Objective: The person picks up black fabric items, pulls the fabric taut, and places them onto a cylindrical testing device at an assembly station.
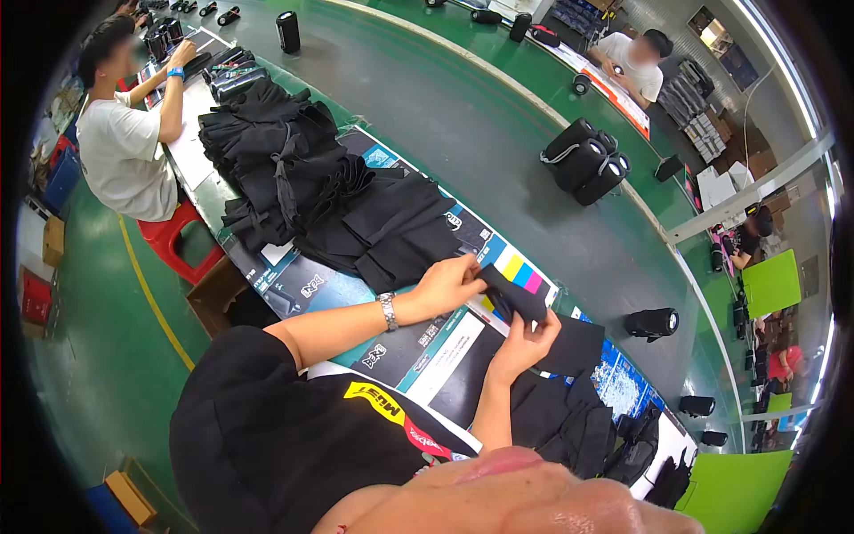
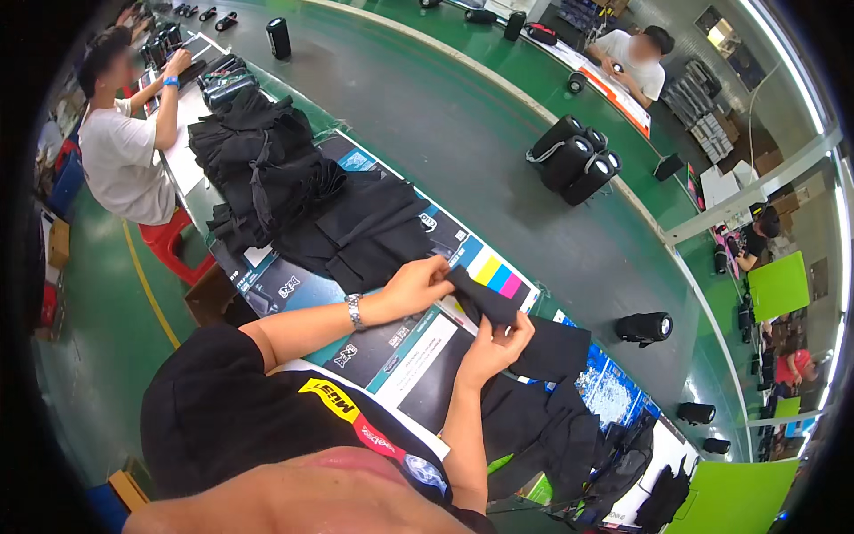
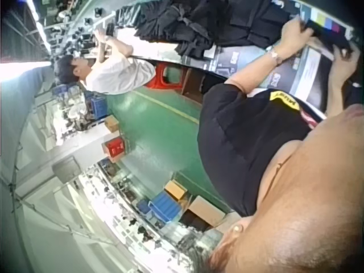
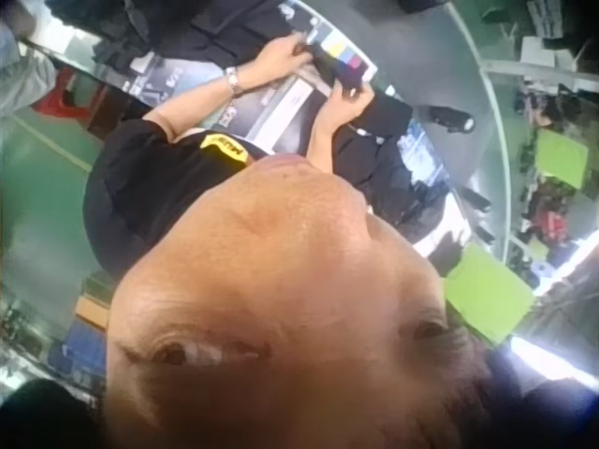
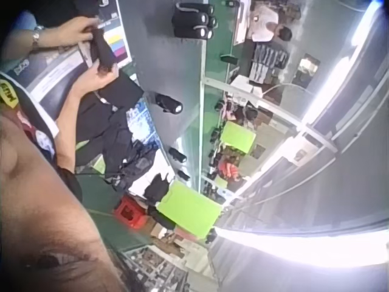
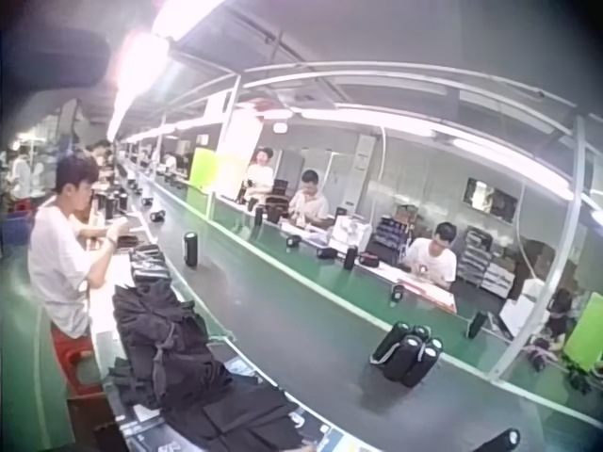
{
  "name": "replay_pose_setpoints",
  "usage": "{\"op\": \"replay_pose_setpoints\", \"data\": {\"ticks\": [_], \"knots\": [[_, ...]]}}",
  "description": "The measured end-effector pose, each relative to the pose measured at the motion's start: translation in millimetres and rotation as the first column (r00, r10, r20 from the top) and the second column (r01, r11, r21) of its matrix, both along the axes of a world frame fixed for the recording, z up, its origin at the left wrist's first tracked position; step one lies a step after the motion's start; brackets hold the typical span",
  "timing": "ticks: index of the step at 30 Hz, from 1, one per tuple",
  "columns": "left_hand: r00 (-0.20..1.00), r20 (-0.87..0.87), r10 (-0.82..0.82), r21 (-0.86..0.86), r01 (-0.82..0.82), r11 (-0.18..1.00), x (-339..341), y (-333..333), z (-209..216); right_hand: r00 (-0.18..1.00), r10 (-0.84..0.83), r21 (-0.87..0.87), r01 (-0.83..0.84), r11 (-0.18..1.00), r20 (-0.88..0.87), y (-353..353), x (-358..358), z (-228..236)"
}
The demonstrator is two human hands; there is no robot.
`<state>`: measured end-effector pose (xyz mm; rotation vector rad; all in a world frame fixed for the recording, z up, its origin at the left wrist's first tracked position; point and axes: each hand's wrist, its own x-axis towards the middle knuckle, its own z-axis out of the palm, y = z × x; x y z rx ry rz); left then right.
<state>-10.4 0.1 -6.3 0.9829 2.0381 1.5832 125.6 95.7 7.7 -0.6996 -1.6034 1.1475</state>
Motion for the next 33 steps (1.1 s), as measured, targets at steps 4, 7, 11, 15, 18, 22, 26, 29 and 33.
{"op": "replay_pose_setpoints", "data": {"ticks": [4,7,11,15,18,22,26,29,33], "knots": [[0.829,0.520,-0.206,0.393,-0.018,0.919,3.1,10.8,-5.2,0.962,0.060,0.174,-0.109,0.979,0.266,-1.5,-4.1,6.6],[0.486,0.731,-0.479,0.594,-0.106,0.798,-1.8,6.2,2.2,0.950,0.165,-0.093,-0.145,0.985,0.266,1.4,-5.2,-0.7],[0.367,0.712,-0.598,0.669,-0.097,0.737,-3.2,7.0,-10.9,0.979,0.201,-0.285,-0.186,0.940,0.025,8.7,-6.5,-9.5],[0.208,0.701,-0.682,0.702,-0.030,0.712,0.0,9.0,-28.1,0.969,0.167,-0.527,-0.240,0.815,-0.183,15.7,-3.4,-7.0],[0.280,0.729,-0.625,0.629,0.087,0.772,12.6,11.3,-26.7,0.934,0.170,-0.584,-0.331,0.742,-0.314,22.9,0.9,-8.7],[0.536,0.713,-0.453,0.379,0.249,0.891,17.5,12.1,-8.8,0.855,0.227,-0.601,-0.494,0.628,-0.466,34.9,6.2,-15.3],[0.557,0.742,-0.373,0.321,0.193,0.927,11.8,13.4,-16.1,0.834,0.322,-0.657,-0.552,0.514,-0.448,25.8,4.0,-7.9],[0.376,0.798,-0.471,0.511,-0.007,0.860,1.6,7.4,-17.3,0.778,0.528,-0.652,-0.600,0.464,-0.340,29.7,5.3,-1.5],[0.277,0.796,-0.538,0.572,-0.054,0.818,-1.3,6.4,-13.9,0.717,0.612,-0.664,-0.639,0.387,-0.334,34.8,6.7,-3.8]]}}
